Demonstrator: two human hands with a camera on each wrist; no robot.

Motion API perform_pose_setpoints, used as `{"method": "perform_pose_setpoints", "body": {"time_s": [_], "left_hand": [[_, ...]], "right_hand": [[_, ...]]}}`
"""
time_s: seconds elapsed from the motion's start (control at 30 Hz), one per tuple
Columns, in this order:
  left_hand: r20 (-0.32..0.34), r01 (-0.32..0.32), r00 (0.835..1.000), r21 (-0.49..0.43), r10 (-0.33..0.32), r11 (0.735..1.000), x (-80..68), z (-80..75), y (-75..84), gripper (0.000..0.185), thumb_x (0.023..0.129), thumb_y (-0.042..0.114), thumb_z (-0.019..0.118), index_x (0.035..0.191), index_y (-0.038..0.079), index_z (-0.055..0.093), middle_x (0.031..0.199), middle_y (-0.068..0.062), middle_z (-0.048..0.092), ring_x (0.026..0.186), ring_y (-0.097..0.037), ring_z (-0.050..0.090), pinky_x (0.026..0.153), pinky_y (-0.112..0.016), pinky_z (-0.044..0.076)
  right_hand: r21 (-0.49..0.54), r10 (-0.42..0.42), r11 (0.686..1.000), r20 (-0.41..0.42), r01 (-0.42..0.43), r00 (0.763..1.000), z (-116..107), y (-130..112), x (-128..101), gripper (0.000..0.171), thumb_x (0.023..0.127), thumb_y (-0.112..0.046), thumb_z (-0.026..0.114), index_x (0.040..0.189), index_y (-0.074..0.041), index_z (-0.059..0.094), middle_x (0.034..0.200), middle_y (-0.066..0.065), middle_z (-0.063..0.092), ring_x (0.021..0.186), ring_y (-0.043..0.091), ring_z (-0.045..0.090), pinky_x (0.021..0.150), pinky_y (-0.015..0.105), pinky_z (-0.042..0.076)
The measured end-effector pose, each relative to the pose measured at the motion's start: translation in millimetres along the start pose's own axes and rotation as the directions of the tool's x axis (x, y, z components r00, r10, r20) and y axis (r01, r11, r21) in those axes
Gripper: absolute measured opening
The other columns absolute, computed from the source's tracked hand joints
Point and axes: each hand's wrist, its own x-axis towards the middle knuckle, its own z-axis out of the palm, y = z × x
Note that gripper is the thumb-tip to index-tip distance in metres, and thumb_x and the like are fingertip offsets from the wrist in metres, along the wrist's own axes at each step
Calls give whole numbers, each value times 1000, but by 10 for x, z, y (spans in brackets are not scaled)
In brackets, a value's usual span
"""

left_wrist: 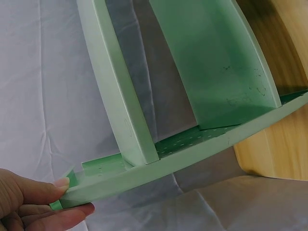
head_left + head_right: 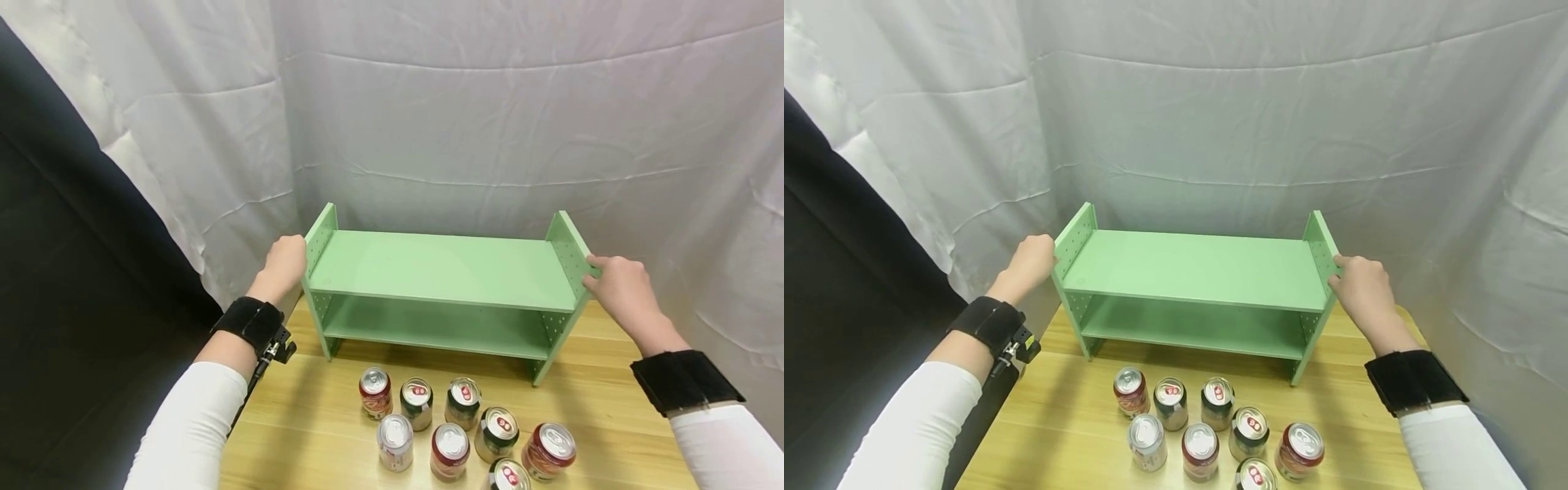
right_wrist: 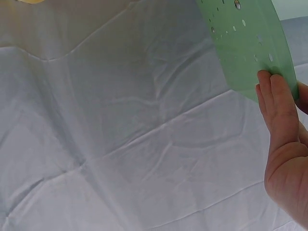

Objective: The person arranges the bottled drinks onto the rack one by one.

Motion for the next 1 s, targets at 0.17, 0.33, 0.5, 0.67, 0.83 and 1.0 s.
{"method": "perform_pose_setpoints", "body": {"time_s": [0.17, 0.33, 0.5, 0.67, 0.83, 1.0], "left_hand": [[0, 4, 1000, 7, -4, 1000, -6, -13, -1, 23, 90, -7, 35, 85, -7, 57, 82, -21, 60, 70, -31, 57, 65, -47, 50], [34, 24, 999, -19, -24, 1000, -38, -29, 8, 25, 93, -5, 33, 91, -7, 58, 83, -18, 59, 70, -27, 54, 66, -43, 50], [13, 16, 1000, -8, -16, 1000, -73, -68, 33, 24, 93, -4, 35, 85, -5, 57, 78, -17, 57, 66, -25, 51, 63, -42, 50], [-23, -16, 1000, 3, 16, 1000, -58, -67, 109, 24, 93, -4, 36, 82, -3, 57, 76, -17, 57, 64, -26, 52, 60, -42, 49], [-16, -29, 999, 14, 29, 999, -33, -7, 215, 24, 92, -6, 38, 81, -5, 59, 76, -18, 61, 64, -27, 55, 59, -41, 51], [-15, -47, 999, 50, 48, 998, -32, 42, 299, 21, 91, -6, 41, 82, -6, 60, 77, -19, 63, 67, -29, 60, 61, -42, 53]], "right_hand": [[15, 5, 1000, 3, -5, 1000, 6, 6, -10, 42, 89, -9, 53, 125, 13, 51, 122, 38, 48, 43, 15, 28, 42, 28, 30], [8, 12, 1000, -5, -12, 1000, 11, 10, -32, 42, 89, -9, 53, 125, 12, 51, 119, 39, 50, 41, 13, 26, 41, 26, 27], [12, 20, 1000, -3, -20, 1000, -7, 25, -36, 43, 90, -10, 52, 127, 12, 50, 84, 30, 62, 42, 13, 25, 41, 26, 26], [5, -5, 1000, -27, 5, 1000, -73, 122, -48, 43, 90, -10, 51, 127, 13, 49, 55, 12, 46, 43, 12, 22, 41, 26, 23], [-15, -14, 1000, -42, 13, 999, -117, 271, -109, 43, 92, -14, 52, 127, 11, 51, 47, 5, 41, 44, 13, 22, 44, 27, 23], [-4, 1, 1000, -33, -1, 999, -123, 383, -128, 45, 92, -18, 56, 127, 10, 51, 70, 27, 61, 47, 17, 29, 51, 31, 27]]}}
